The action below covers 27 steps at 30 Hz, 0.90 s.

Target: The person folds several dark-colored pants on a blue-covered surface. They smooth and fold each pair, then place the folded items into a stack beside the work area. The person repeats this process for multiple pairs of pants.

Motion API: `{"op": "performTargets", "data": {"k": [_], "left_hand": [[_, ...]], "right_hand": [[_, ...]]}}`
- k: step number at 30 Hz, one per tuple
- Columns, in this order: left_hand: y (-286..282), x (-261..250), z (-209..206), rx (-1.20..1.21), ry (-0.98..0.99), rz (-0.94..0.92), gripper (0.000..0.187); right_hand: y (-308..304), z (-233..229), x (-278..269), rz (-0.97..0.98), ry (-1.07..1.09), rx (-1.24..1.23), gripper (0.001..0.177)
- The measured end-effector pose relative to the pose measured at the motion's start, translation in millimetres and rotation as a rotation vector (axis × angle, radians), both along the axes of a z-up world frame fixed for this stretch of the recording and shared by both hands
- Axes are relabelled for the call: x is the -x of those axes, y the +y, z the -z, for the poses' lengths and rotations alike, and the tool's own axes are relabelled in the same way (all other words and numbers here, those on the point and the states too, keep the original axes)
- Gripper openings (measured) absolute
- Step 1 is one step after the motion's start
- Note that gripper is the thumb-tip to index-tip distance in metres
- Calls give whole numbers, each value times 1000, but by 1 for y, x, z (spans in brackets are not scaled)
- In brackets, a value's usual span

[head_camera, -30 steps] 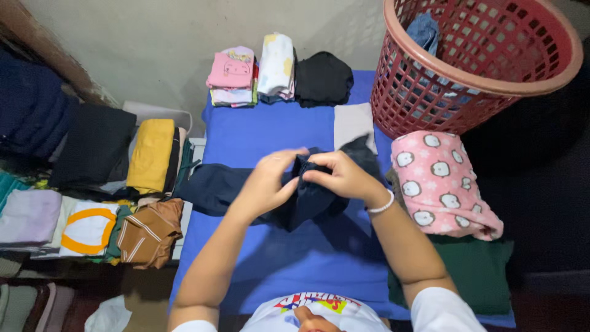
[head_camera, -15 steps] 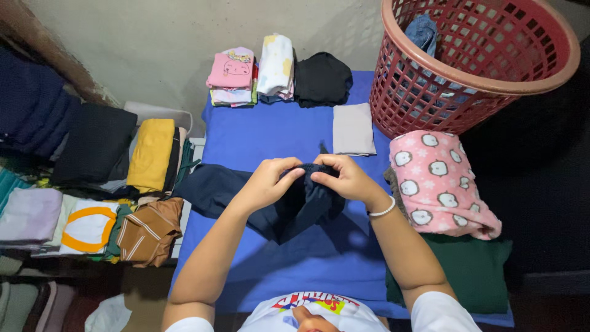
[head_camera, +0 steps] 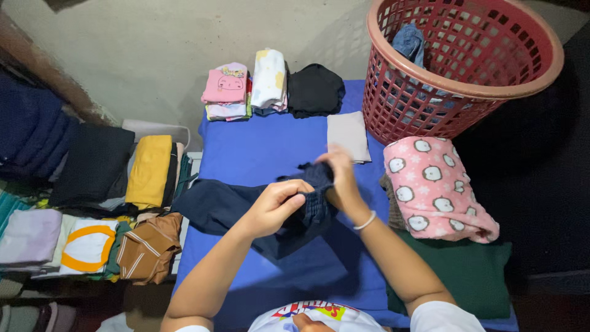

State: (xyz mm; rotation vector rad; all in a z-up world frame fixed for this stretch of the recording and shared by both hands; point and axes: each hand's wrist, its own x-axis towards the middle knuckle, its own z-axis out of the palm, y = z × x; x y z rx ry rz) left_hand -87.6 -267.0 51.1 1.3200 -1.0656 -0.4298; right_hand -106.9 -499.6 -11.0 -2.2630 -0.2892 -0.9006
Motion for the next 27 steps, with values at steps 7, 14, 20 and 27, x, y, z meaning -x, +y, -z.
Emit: {"op": "performTargets", "data": {"k": [7,14,20,27], "left_hand": [[24,-15,-1,538,488,69,35],[56,-72,26,539,323,77,46],[55,-77,31,732,432,239,55],[74,-66,-32,262,-198,42,50]], "right_hand": [[-2,59,-7,-278,422,-1200,39],[-42,-18,42,-639,425,-376,31],[11,-96,68,-1340,624,283,27],[-35,-191,63,-1015,481,263,38]]}}
